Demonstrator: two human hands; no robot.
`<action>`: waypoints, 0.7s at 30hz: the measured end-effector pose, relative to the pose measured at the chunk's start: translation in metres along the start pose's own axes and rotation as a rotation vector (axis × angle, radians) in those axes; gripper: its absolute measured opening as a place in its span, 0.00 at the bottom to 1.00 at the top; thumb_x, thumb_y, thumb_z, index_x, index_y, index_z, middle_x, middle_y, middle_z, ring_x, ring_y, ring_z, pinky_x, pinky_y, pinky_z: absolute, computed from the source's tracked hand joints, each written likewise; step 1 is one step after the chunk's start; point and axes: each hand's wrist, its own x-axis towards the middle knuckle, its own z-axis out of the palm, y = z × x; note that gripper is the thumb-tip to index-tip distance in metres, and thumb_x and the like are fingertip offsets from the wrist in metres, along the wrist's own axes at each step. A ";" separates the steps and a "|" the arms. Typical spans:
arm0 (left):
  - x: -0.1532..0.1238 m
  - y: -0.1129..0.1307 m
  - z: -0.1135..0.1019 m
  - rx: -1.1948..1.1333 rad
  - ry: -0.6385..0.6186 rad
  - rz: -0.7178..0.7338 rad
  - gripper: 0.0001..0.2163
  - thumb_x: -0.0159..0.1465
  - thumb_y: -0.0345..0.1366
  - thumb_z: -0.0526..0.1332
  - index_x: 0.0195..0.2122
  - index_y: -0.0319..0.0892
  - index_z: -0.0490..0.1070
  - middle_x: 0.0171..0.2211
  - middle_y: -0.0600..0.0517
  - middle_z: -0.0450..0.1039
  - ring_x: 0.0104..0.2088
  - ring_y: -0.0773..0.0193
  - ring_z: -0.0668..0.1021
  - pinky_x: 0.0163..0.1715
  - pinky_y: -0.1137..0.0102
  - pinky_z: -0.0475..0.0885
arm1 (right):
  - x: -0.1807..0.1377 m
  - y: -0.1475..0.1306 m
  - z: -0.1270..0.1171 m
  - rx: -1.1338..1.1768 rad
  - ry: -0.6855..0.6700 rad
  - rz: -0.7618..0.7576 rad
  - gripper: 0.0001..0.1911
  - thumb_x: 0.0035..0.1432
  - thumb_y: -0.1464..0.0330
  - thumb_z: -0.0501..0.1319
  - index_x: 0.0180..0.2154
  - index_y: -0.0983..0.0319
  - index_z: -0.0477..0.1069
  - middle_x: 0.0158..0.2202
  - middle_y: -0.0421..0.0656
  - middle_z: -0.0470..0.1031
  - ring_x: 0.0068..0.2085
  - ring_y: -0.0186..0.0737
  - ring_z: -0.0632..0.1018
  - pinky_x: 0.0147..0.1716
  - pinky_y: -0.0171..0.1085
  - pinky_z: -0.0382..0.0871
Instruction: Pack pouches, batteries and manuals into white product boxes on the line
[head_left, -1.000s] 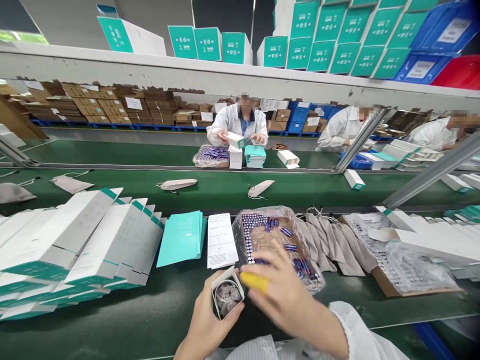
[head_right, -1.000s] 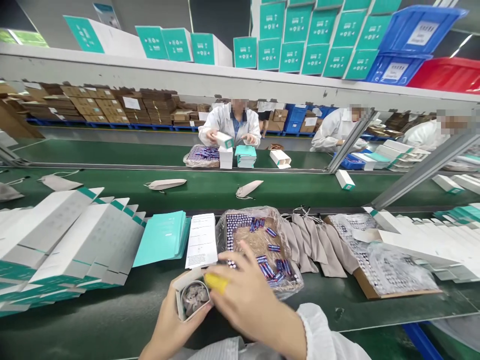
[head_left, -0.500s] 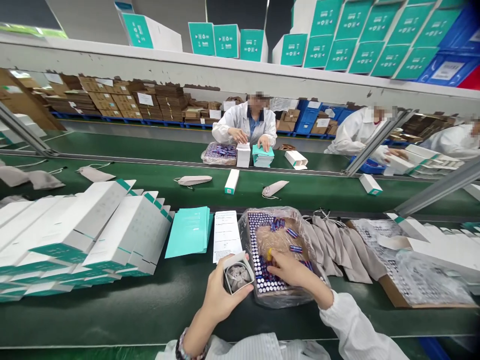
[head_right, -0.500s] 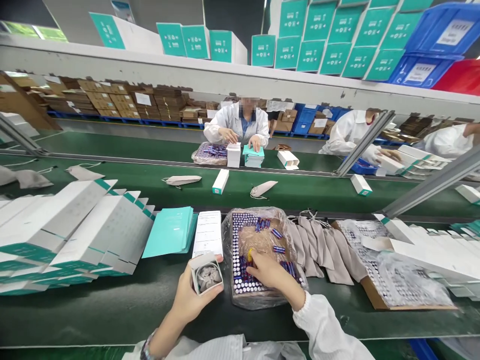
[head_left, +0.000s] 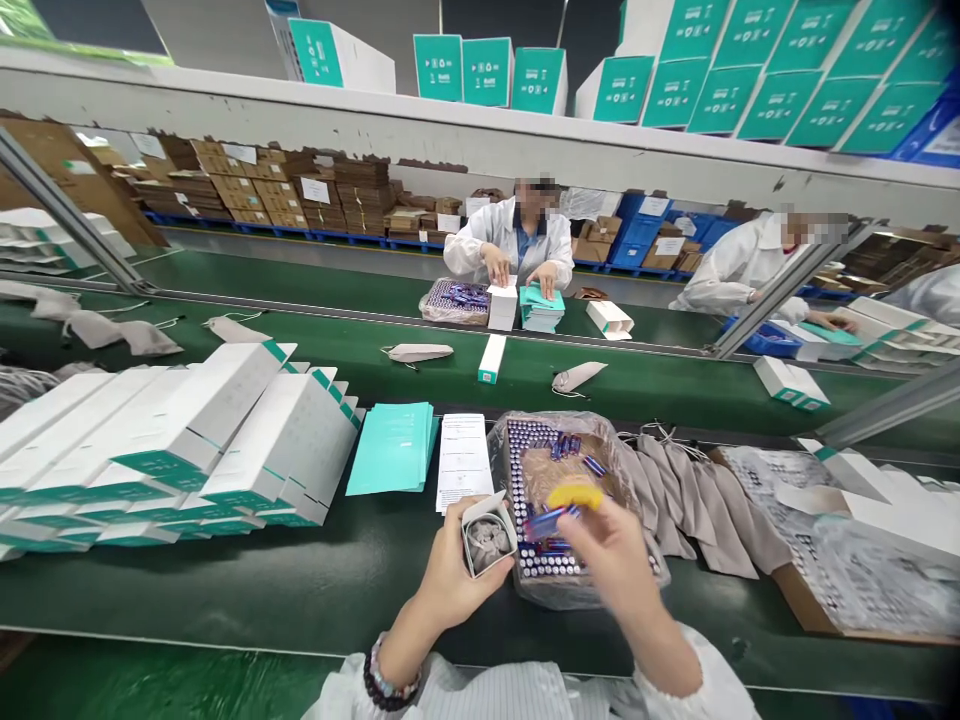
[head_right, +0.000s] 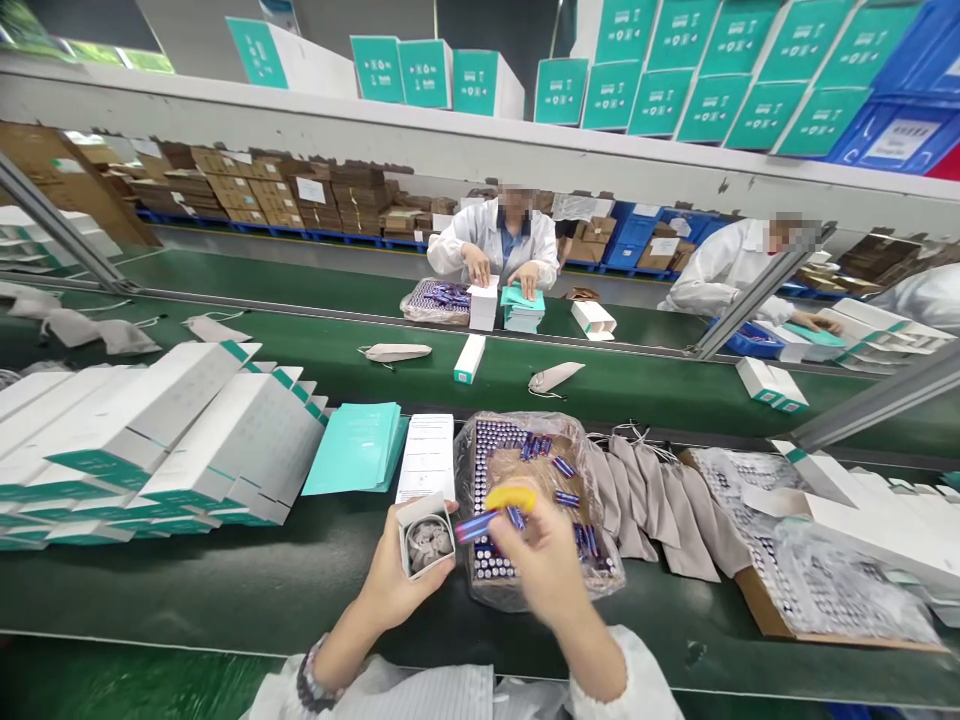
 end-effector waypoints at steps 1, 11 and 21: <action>0.000 0.000 0.000 0.001 0.008 0.010 0.25 0.60 0.36 0.66 0.56 0.43 0.60 0.53 0.42 0.73 0.53 0.52 0.77 0.52 0.60 0.72 | -0.005 -0.012 0.010 0.022 -0.013 -0.100 0.08 0.65 0.62 0.59 0.42 0.55 0.74 0.49 0.45 0.76 0.54 0.49 0.74 0.56 0.49 0.67; -0.014 0.009 0.009 -0.007 0.098 -0.161 0.23 0.63 0.42 0.65 0.57 0.45 0.62 0.53 0.44 0.72 0.51 0.53 0.77 0.51 0.60 0.72 | -0.025 -0.009 0.079 0.591 0.051 0.147 0.32 0.59 0.70 0.59 0.63 0.51 0.52 0.65 0.47 0.61 0.65 0.44 0.66 0.64 0.49 0.60; -0.020 0.015 0.018 -0.543 0.079 -0.139 0.20 0.72 0.46 0.51 0.62 0.47 0.61 0.62 0.46 0.63 0.63 0.51 0.65 0.64 0.59 0.59 | -0.021 -0.033 0.086 0.697 0.075 0.373 0.25 0.54 0.73 0.57 0.55 0.55 0.66 0.55 0.41 0.74 0.59 0.44 0.73 0.60 0.43 0.65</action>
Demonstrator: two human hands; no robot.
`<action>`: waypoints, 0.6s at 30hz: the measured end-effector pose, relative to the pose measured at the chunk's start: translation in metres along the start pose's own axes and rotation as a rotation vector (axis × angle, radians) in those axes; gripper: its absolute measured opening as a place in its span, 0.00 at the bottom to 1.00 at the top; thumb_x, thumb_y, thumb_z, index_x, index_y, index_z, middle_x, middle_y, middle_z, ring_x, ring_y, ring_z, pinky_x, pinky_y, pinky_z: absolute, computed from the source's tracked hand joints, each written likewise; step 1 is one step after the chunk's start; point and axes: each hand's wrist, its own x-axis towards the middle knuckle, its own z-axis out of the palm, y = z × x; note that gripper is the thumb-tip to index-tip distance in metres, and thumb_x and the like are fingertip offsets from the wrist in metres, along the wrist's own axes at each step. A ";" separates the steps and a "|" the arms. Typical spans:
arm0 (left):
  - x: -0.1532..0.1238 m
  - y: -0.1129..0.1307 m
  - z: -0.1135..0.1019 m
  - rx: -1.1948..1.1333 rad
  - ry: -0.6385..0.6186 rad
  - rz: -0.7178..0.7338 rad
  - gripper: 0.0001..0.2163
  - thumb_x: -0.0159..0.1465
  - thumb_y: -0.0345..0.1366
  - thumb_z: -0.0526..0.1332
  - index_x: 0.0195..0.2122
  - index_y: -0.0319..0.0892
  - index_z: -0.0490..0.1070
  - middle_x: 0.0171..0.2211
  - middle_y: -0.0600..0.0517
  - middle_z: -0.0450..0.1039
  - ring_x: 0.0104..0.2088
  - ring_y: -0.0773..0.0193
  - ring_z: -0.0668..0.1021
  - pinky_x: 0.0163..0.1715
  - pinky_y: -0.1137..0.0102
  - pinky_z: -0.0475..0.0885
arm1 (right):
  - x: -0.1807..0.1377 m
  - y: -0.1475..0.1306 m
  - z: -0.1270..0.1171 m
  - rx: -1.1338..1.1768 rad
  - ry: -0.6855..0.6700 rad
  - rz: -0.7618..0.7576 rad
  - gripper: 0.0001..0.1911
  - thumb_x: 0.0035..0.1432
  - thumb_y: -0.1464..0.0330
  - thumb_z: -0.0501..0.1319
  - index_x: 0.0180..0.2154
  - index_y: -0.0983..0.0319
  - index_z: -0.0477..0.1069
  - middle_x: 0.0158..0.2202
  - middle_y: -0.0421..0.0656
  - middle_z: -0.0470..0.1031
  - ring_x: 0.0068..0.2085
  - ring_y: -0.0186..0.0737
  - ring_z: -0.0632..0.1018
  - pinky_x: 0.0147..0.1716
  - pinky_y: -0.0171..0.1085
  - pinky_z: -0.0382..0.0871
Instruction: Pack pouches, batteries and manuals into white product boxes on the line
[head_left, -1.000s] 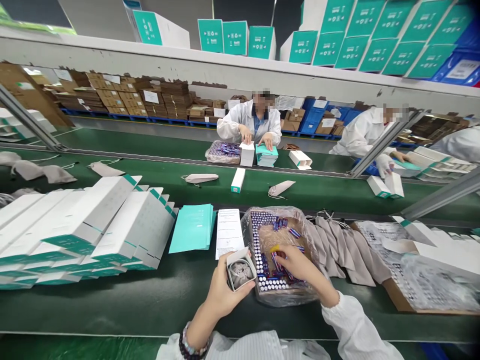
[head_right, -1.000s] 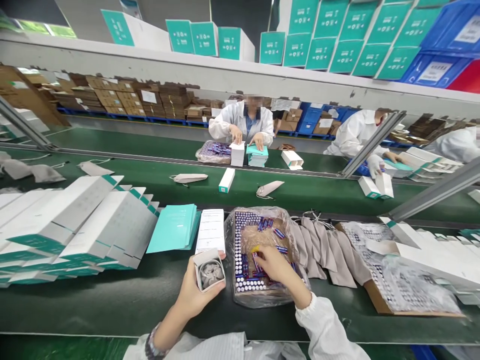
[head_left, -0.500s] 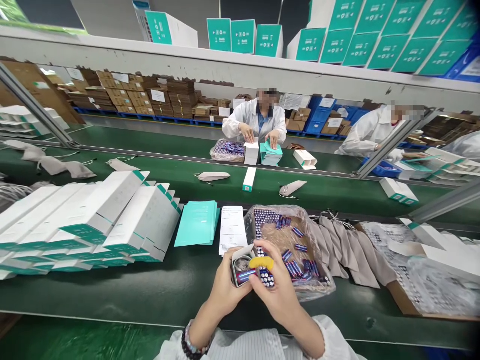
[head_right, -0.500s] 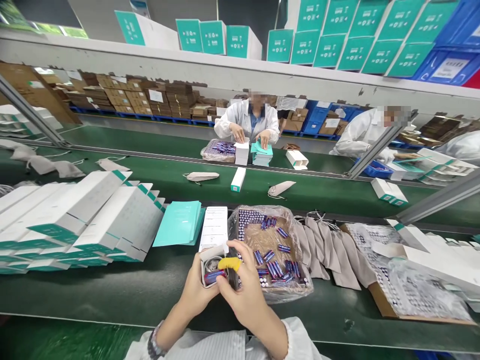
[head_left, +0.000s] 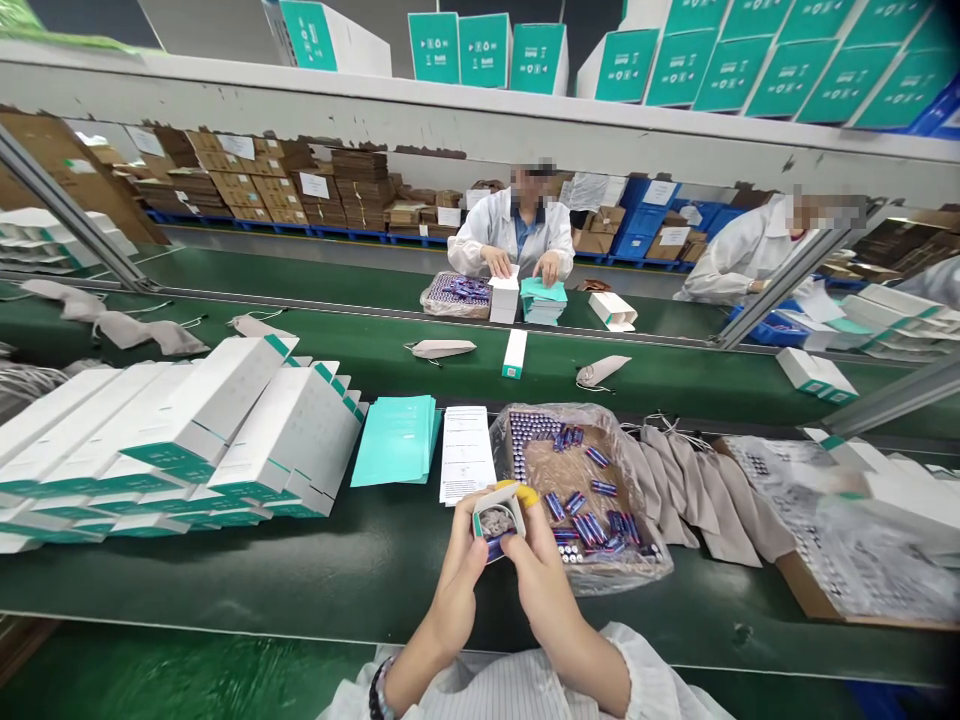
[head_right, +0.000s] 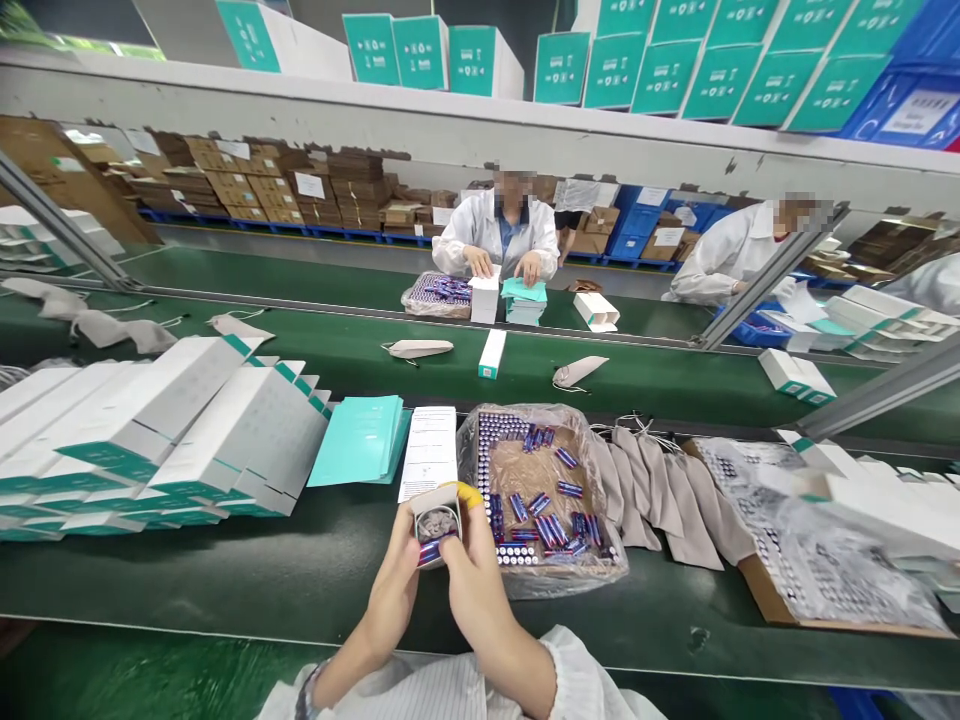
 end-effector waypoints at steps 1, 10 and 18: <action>0.001 0.001 0.002 -0.003 0.025 -0.018 0.18 0.72 0.44 0.52 0.61 0.48 0.61 0.62 0.47 0.64 0.63 0.53 0.65 0.64 0.61 0.58 | 0.000 0.001 0.001 0.007 -0.018 -0.004 0.25 0.55 0.72 0.59 0.55 0.55 0.65 0.55 0.41 0.74 0.58 0.44 0.73 0.60 0.43 0.65; 0.005 0.001 0.005 -0.007 0.185 -0.046 0.16 0.69 0.37 0.58 0.58 0.50 0.67 0.58 0.51 0.69 0.61 0.57 0.67 0.61 0.65 0.60 | 0.014 0.015 -0.023 0.350 -0.270 -0.063 0.26 0.60 0.54 0.64 0.57 0.54 0.69 0.63 0.44 0.68 0.67 0.50 0.64 0.68 0.51 0.51; 0.018 0.014 0.009 0.070 0.224 0.094 0.07 0.63 0.28 0.62 0.40 0.47 0.69 0.40 0.54 0.74 0.45 0.62 0.76 0.47 0.68 0.71 | 0.020 0.013 -0.012 0.239 -0.198 -0.097 0.19 0.59 0.64 0.68 0.52 0.48 0.71 0.54 0.40 0.75 0.58 0.43 0.74 0.61 0.45 0.64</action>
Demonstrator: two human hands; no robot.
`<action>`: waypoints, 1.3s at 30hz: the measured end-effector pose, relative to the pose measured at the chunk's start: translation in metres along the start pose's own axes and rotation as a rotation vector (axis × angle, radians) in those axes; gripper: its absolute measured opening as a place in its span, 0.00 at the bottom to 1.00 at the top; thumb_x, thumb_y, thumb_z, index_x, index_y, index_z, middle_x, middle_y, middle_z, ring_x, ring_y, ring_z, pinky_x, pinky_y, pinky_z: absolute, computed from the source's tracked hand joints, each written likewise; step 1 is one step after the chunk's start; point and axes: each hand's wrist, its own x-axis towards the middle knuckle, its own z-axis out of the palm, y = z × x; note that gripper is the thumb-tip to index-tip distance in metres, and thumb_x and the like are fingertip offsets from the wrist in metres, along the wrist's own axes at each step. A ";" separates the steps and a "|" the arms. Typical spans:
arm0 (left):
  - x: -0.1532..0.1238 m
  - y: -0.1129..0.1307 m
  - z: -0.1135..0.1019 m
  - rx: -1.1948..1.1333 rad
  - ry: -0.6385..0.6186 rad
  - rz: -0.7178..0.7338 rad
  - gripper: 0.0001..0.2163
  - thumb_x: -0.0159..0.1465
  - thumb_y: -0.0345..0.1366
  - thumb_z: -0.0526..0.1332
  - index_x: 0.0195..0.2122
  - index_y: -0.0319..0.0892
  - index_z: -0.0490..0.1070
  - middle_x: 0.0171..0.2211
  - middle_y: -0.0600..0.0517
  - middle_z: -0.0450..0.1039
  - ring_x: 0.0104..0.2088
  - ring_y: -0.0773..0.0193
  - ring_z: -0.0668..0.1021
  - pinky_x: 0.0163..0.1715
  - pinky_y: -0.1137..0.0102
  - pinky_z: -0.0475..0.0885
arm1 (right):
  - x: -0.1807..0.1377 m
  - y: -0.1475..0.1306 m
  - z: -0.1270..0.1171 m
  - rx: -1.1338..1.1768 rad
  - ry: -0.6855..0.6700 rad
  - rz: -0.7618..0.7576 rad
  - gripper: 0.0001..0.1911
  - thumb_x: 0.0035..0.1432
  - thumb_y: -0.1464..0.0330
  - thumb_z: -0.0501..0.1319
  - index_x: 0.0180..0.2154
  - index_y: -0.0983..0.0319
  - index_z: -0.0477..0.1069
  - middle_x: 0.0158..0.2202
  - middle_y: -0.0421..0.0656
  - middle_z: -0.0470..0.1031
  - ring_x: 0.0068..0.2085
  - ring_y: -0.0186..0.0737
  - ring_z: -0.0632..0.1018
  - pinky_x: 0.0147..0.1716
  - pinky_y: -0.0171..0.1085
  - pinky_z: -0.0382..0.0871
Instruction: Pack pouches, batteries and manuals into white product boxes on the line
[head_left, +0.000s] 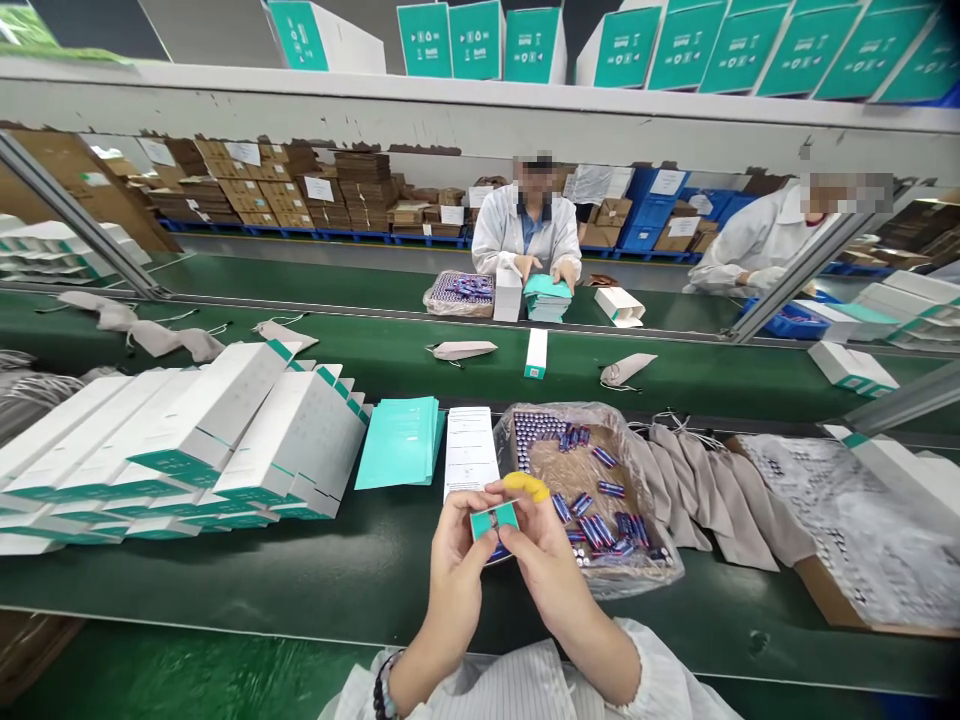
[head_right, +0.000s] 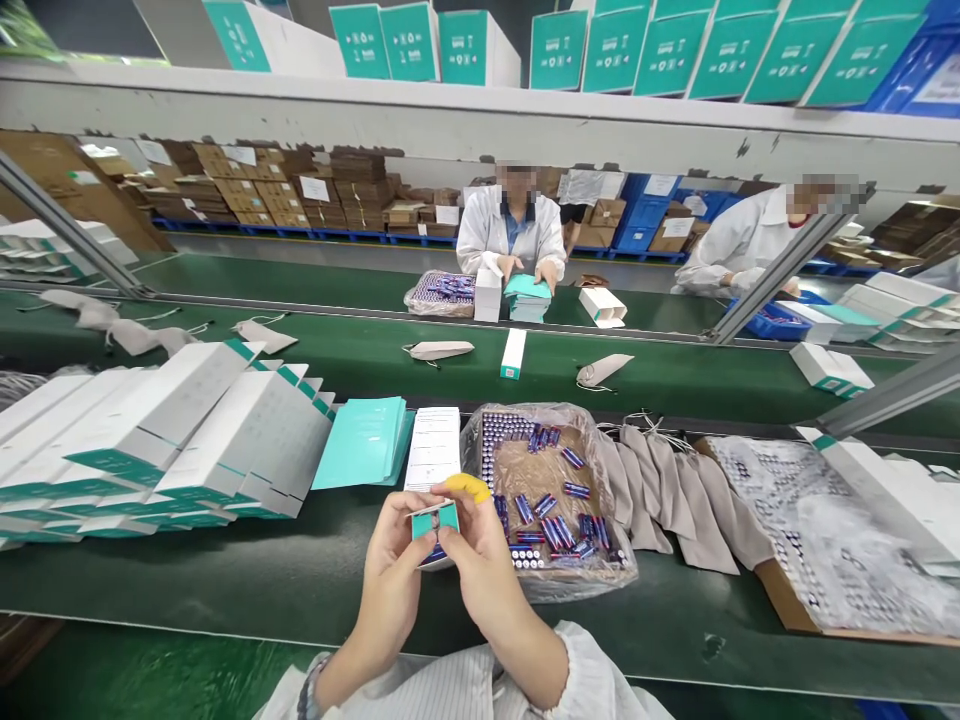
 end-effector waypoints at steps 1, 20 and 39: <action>0.002 -0.002 -0.004 0.065 -0.011 0.118 0.07 0.64 0.27 0.61 0.40 0.47 0.70 0.40 0.54 0.75 0.45 0.62 0.76 0.48 0.66 0.71 | 0.001 0.000 -0.002 -0.022 0.011 -0.018 0.17 0.60 0.64 0.67 0.51 0.48 0.72 0.52 0.40 0.76 0.56 0.43 0.75 0.59 0.45 0.66; 0.003 0.054 -0.032 0.724 -0.413 0.068 0.08 0.64 0.30 0.62 0.41 0.51 0.75 0.52 0.50 0.78 0.54 0.58 0.78 0.33 0.73 0.82 | -0.003 -0.058 -0.034 -1.156 -0.422 -0.693 0.19 0.67 0.74 0.57 0.57 0.59 0.67 0.53 0.50 0.75 0.58 0.47 0.72 0.56 0.50 0.72; 0.094 0.025 -0.119 1.194 0.054 0.314 0.23 0.69 0.41 0.55 0.64 0.46 0.57 0.64 0.38 0.62 0.66 0.41 0.62 0.61 0.43 0.62 | 0.123 -0.134 -0.082 -0.612 0.654 -0.366 0.18 0.62 0.64 0.64 0.52 0.55 0.64 0.51 0.44 0.75 0.53 0.42 0.77 0.55 0.45 0.72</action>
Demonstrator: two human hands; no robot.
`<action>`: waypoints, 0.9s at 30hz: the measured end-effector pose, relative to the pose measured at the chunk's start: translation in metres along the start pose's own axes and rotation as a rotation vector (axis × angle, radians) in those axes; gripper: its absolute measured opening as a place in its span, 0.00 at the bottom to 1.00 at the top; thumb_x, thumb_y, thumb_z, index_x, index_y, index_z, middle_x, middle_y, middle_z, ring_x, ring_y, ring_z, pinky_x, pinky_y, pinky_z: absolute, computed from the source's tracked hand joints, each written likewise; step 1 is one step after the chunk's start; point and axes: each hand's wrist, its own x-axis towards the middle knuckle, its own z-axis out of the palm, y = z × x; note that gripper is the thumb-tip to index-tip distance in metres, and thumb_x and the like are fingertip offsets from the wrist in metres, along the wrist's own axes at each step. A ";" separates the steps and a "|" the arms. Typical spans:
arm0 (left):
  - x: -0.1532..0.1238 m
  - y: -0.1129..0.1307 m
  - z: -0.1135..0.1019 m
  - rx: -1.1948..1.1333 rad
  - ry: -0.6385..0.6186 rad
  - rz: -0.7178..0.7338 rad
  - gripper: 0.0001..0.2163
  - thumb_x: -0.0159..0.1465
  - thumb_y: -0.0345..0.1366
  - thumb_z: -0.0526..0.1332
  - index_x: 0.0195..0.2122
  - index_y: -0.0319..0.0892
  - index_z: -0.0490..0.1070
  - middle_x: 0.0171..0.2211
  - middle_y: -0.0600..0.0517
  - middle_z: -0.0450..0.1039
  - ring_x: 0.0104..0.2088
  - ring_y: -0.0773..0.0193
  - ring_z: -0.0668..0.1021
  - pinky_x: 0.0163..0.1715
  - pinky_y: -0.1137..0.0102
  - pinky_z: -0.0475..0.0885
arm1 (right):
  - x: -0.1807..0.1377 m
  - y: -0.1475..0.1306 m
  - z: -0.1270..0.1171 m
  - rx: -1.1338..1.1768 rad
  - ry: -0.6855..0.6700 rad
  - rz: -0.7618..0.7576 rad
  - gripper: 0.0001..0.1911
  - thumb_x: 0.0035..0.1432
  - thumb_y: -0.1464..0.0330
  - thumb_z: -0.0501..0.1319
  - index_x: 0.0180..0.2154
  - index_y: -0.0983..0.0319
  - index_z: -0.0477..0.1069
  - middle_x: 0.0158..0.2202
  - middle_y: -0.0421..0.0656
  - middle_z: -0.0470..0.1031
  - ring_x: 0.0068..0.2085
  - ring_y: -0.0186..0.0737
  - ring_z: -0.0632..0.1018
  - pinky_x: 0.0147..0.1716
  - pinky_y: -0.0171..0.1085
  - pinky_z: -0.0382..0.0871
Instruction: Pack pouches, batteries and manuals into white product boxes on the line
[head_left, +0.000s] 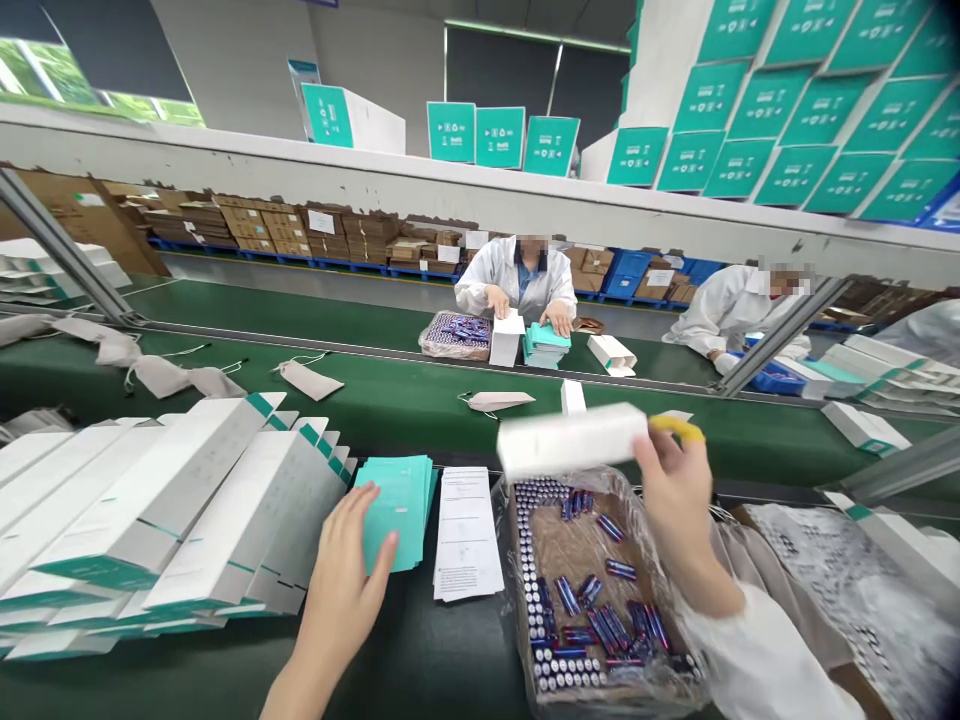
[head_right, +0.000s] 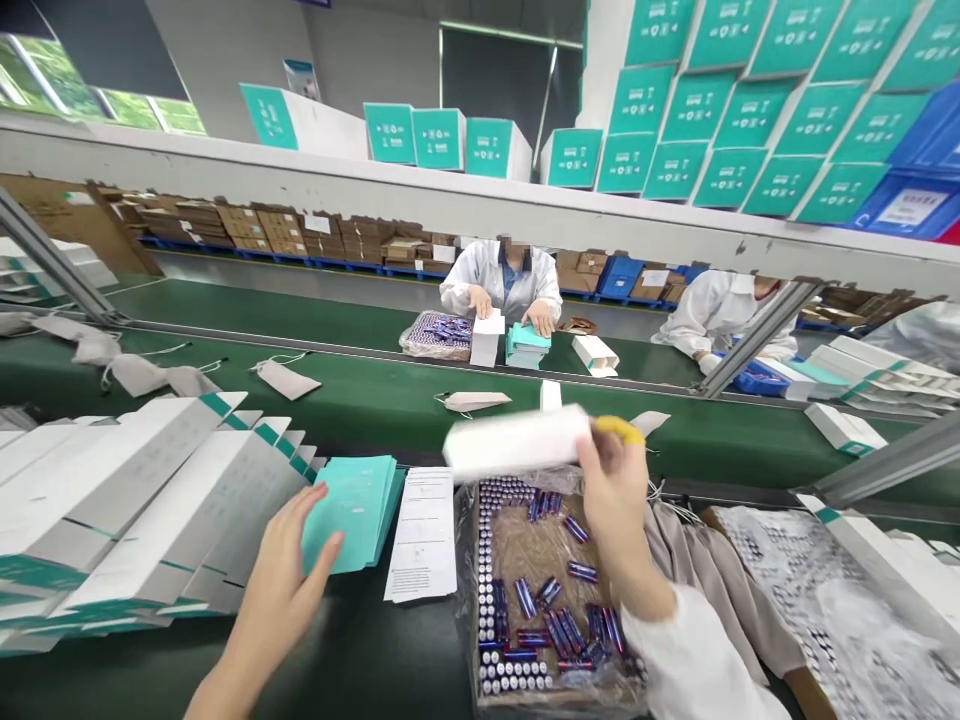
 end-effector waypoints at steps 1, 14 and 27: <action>0.008 -0.009 0.005 0.081 -0.011 -0.039 0.26 0.68 0.44 0.55 0.65 0.41 0.54 0.64 0.35 0.60 0.66 0.38 0.61 0.60 0.41 0.62 | 0.026 0.010 0.014 -0.017 0.025 0.075 0.20 0.63 0.65 0.64 0.54 0.56 0.63 0.49 0.44 0.75 0.51 0.40 0.78 0.53 0.43 0.73; 0.029 -0.040 0.012 0.452 -0.021 -0.137 0.34 0.66 0.52 0.53 0.63 0.26 0.57 0.55 0.31 0.67 0.51 0.33 0.68 0.49 0.47 0.69 | 0.123 0.098 0.091 -0.609 -0.176 0.299 0.17 0.66 0.63 0.62 0.53 0.63 0.69 0.51 0.47 0.73 0.45 0.43 0.78 0.44 0.46 0.76; 0.008 -0.001 -0.038 -0.801 0.019 -0.872 0.22 0.55 0.48 0.69 0.48 0.43 0.75 0.40 0.44 0.82 0.40 0.41 0.83 0.33 0.56 0.80 | -0.134 0.073 0.053 -0.719 -1.025 -0.789 0.25 0.55 0.57 0.70 0.52 0.61 0.73 0.53 0.54 0.76 0.52 0.59 0.75 0.51 0.53 0.68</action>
